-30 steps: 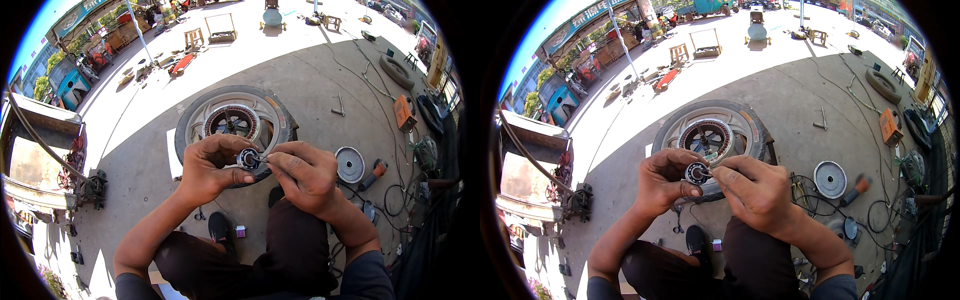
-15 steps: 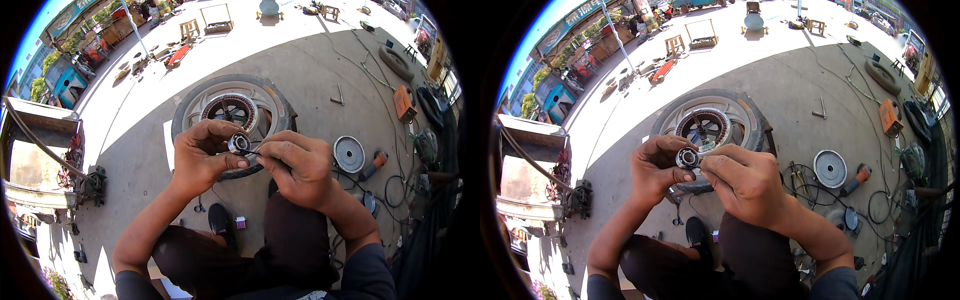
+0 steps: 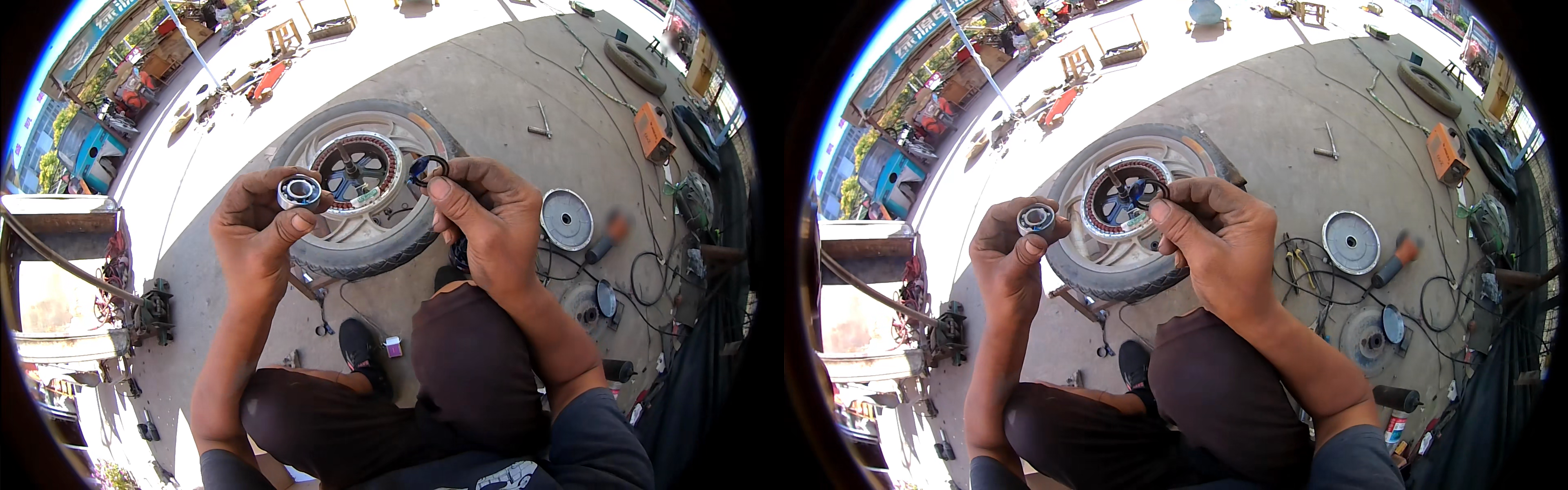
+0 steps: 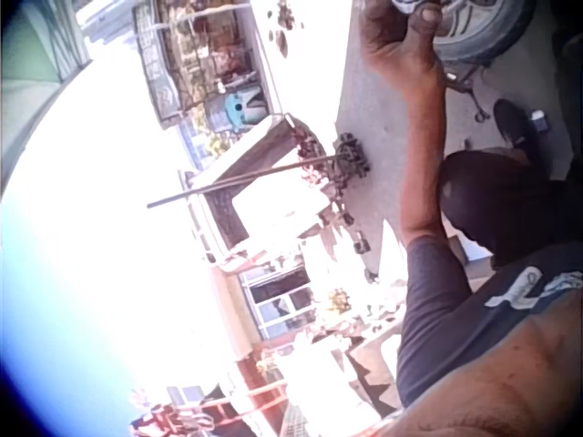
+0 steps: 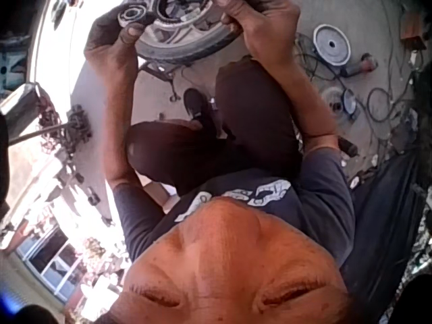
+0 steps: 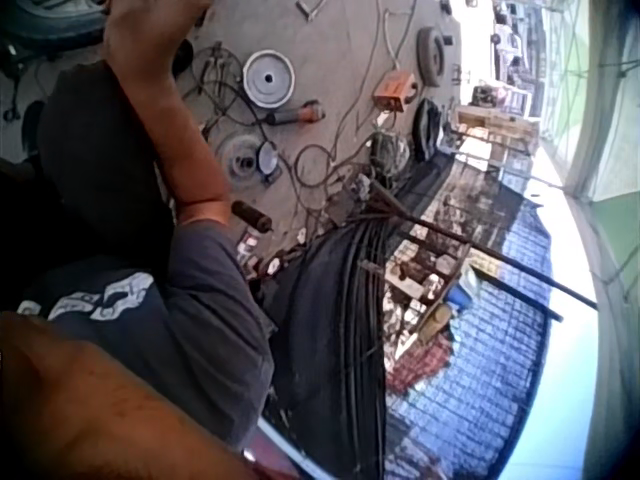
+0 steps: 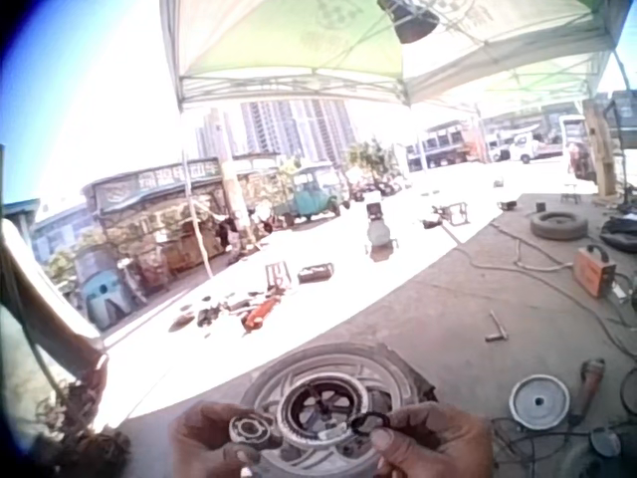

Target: The person sits on the ground and removes a plastic seal from a wheel bearing using pliers, then applies grease to the bearing.

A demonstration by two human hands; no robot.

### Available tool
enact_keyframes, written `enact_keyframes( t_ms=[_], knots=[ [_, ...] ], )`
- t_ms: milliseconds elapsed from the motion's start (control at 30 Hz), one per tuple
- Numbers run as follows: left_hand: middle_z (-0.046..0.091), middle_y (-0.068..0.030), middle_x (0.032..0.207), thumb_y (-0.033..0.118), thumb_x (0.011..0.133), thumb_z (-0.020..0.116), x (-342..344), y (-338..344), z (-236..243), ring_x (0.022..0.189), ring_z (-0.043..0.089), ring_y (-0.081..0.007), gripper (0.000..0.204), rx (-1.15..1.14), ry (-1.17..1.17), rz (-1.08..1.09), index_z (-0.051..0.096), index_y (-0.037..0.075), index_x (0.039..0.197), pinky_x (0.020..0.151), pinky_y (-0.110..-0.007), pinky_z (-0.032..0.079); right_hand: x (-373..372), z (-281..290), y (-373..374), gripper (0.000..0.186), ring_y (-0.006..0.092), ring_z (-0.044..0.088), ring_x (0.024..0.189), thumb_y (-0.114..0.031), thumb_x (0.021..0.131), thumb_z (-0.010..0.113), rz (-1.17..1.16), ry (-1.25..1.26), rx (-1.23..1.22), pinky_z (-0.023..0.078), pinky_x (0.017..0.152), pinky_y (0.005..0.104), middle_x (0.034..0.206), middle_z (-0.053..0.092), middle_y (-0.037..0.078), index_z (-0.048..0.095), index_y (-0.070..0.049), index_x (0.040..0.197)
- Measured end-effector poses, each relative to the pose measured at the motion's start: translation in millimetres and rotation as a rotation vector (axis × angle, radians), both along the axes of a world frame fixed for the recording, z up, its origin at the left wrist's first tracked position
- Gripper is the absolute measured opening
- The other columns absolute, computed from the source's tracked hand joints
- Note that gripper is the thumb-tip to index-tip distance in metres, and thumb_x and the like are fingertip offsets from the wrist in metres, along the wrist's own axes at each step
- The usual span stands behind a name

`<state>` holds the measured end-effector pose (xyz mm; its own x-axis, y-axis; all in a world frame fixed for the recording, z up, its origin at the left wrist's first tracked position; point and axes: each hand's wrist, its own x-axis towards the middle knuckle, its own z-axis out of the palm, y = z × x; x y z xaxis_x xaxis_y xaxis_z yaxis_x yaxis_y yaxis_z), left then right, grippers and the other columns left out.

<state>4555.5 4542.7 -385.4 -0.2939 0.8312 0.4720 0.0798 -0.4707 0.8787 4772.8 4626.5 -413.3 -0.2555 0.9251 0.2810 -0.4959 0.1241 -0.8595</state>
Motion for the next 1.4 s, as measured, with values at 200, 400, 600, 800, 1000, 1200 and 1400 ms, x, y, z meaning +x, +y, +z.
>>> enact_keyframes(
  t_ms=[200, 400, 600, 800, 1000, 1200, 1400],
  knots=[
    [0.069, -0.0167, 0.108, 0.028, 0.080, 0.084, -1.2, 2.4, -1.6, 0.089, 0.072, -0.0233, 0.051, -0.023, 0.023, 0.027, 0.062, -0.003, 0.114, 0.084, -0.036, 0.060, 0.9, -6.3, 1.6, 0.015, 0.0085, 0.061, 0.062, -0.006, 0.092, 0.070, 0.001, 0.038, -0.027, 0.046, 0.050, 0.0204, 0.088, 0.072, 0.011, 0.068, 0.003, 0.104],
    [0.069, -0.0166, 0.107, 0.031, 0.082, 0.082, 7.8, 6.8, 1.9, 0.091, 0.071, -0.0230, 0.054, -0.080, 0.031, -0.014, 0.061, -0.003, 0.119, 0.083, -0.036, 0.061, 9.4, -6.1, 3.9, 0.015, 0.0084, 0.061, 0.062, -0.007, 0.092, 0.070, -0.032, 0.024, -0.051, 0.046, 0.049, 0.0204, 0.085, 0.071, 0.010, 0.068, 0.003, 0.103],
    [0.068, -0.0166, 0.110, 0.034, 0.088, 0.075, 10.3, 3.4, -6.9, 0.094, 0.070, -0.0211, 0.058, -0.132, 0.075, -0.074, 0.057, -0.005, 0.127, 0.085, -0.034, 0.061, -0.1, -9.6, 1.8, 0.009, 0.0060, 0.062, 0.063, -0.001, 0.091, 0.069, 0.039, 0.117, -0.047, 0.050, 0.054, 0.0198, 0.079, 0.068, 0.006, 0.067, 0.006, 0.095],
    [0.068, -0.0163, 0.110, 0.033, 0.091, 0.072, 16.3, 8.1, -10.6, 0.093, 0.070, -0.0201, 0.058, -0.194, 0.027, -0.174, 0.054, -0.006, 0.131, 0.085, -0.035, 0.061, 3.7, -7.3, 0.1, 0.008, 0.0057, 0.061, 0.063, -0.001, 0.091, 0.068, 0.051, 0.119, -0.034, 0.050, 0.054, 0.0205, 0.081, 0.069, 0.006, 0.067, 0.006, 0.094],
    [0.067, -0.0153, 0.110, 0.034, 0.092, 0.070, 19.1, 12.2, -14.1, 0.092, 0.070, -0.0193, 0.060, -0.204, -0.030, -0.225, 0.052, -0.007, 0.133, 0.084, -0.035, 0.061, 4.8, -6.3, 0.3, 0.008, 0.0057, 0.060, 0.062, -0.002, 0.091, 0.068, 0.042, 0.114, -0.021, 0.049, 0.055, 0.0201, 0.079, 0.069, 0.006, 0.067, 0.006, 0.094],
    [0.068, -0.0165, 0.107, 0.035, 0.094, 0.068, 24.6, 14.2, -13.2, 0.090, 0.070, -0.0205, 0.057, -0.242, -0.123, -0.256, 0.056, -0.007, 0.130, 0.083, -0.038, 0.061, 2.6, -9.6, 1.7, 0.010, 0.0063, 0.060, 0.063, -0.002, 0.091, 0.069, 0.012, 0.053, -0.024, 0.048, 0.055, 0.0209, 0.076, 0.068, 0.005, 0.068, 0.006, 0.096],
    [0.068, -0.0178, 0.107, 0.041, 0.096, 0.063, 29.0, 19.2, -9.4, 0.093, 0.069, -0.0212, 0.066, -0.296, -0.226, -0.393, 0.050, -0.012, 0.133, 0.087, -0.041, 0.061, 5.6, -4.5, -1.4, 0.009, 0.0053, 0.060, 0.062, -0.002, 0.090, 0.070, -0.034, 0.031, -0.022, 0.045, 0.052, 0.0188, 0.072, 0.067, 0.004, 0.070, 0.005, 0.097]
  ],
)
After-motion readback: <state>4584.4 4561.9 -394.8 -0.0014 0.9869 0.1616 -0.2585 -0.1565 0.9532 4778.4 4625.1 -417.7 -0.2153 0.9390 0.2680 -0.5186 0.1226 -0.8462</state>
